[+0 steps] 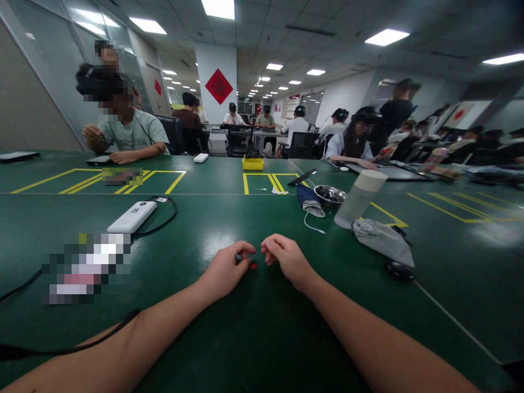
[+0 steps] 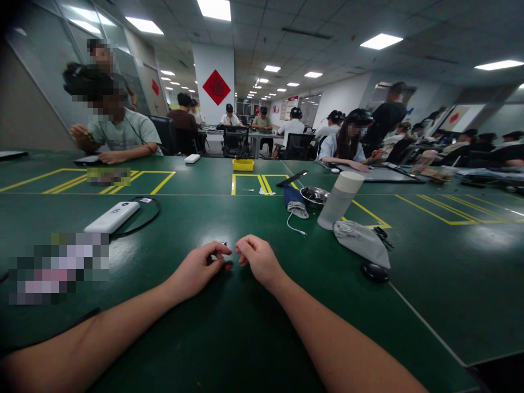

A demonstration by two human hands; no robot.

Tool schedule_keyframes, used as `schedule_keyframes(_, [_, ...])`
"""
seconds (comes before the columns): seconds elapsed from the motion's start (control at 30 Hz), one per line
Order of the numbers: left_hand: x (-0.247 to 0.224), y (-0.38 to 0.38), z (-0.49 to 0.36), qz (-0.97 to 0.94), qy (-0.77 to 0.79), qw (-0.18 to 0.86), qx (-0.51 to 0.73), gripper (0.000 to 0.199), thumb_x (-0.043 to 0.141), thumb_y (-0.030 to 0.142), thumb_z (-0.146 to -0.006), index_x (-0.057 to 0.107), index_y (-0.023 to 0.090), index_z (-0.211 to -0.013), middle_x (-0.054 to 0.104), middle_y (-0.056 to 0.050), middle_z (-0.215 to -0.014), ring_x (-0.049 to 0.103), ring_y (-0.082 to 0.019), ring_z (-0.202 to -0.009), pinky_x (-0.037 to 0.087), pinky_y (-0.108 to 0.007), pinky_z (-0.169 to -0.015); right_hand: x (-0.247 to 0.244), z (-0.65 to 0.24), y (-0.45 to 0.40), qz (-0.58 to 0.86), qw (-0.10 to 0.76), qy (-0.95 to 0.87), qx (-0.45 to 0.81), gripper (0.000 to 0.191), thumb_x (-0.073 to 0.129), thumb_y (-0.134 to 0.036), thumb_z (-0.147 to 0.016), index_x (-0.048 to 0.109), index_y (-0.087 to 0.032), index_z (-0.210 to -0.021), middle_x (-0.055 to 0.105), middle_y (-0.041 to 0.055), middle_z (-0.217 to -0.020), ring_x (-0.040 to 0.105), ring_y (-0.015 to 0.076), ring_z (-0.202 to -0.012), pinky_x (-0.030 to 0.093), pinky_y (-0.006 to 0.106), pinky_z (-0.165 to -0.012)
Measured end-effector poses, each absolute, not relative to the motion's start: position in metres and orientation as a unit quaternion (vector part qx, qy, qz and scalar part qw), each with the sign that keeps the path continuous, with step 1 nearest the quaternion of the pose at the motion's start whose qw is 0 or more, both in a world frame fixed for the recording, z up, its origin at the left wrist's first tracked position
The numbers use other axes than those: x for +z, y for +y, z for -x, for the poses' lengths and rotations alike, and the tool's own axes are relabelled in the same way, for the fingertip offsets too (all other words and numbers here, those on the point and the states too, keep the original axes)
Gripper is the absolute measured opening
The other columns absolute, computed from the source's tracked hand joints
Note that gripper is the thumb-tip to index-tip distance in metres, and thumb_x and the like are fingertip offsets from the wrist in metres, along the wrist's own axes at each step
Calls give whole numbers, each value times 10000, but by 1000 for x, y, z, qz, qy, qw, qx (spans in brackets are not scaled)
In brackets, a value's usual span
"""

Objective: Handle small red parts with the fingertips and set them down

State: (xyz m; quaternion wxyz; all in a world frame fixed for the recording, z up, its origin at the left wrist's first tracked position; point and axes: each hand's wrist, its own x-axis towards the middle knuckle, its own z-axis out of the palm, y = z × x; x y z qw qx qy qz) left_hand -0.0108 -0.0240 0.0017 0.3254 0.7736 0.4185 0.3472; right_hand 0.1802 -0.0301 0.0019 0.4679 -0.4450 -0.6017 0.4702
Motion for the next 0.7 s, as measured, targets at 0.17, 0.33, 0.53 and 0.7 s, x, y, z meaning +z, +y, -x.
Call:
schedule_keyframes(0.17, [-6,-16,14,-742,482,257,388,399,588,146,-730,581,186,-1127,603,-103,-1141,537,-267,-1090,395,-411,-954,3,-181,-32,468,421,-674,387,264,487,-391,-883,606,-156,-864,565,1,-693,520,121,-615,422,255,-600])
schedule_keyframes(0.33, [-4,-16,14,-745,439,356,355,424,573,122,-734,572,196,-1151,664,-91,-1070,589,-249,-1053,403,-406,-967,4,-181,-33,479,369,-740,295,205,521,-338,-872,627,-164,-889,566,10,-780,511,120,-670,393,250,-628])
schedule_keyframes(0.53, [-1,-17,14,-706,433,405,387,278,490,112,-775,580,163,-1033,679,-88,-984,636,-205,-937,475,-360,-857,9,-191,-31,510,268,-794,197,352,647,-431,-780,630,-185,-1030,547,50,-945,522,147,-766,396,274,-696])
schedule_keyframes(0.7, [-8,-13,15,-700,421,414,402,269,483,101,-761,587,167,-999,678,-68,-933,640,-185,-887,484,-346,-839,15,-185,-41,448,182,-848,218,481,688,-481,-730,600,-225,-1128,522,52,-1008,541,172,-833,413,288,-723])
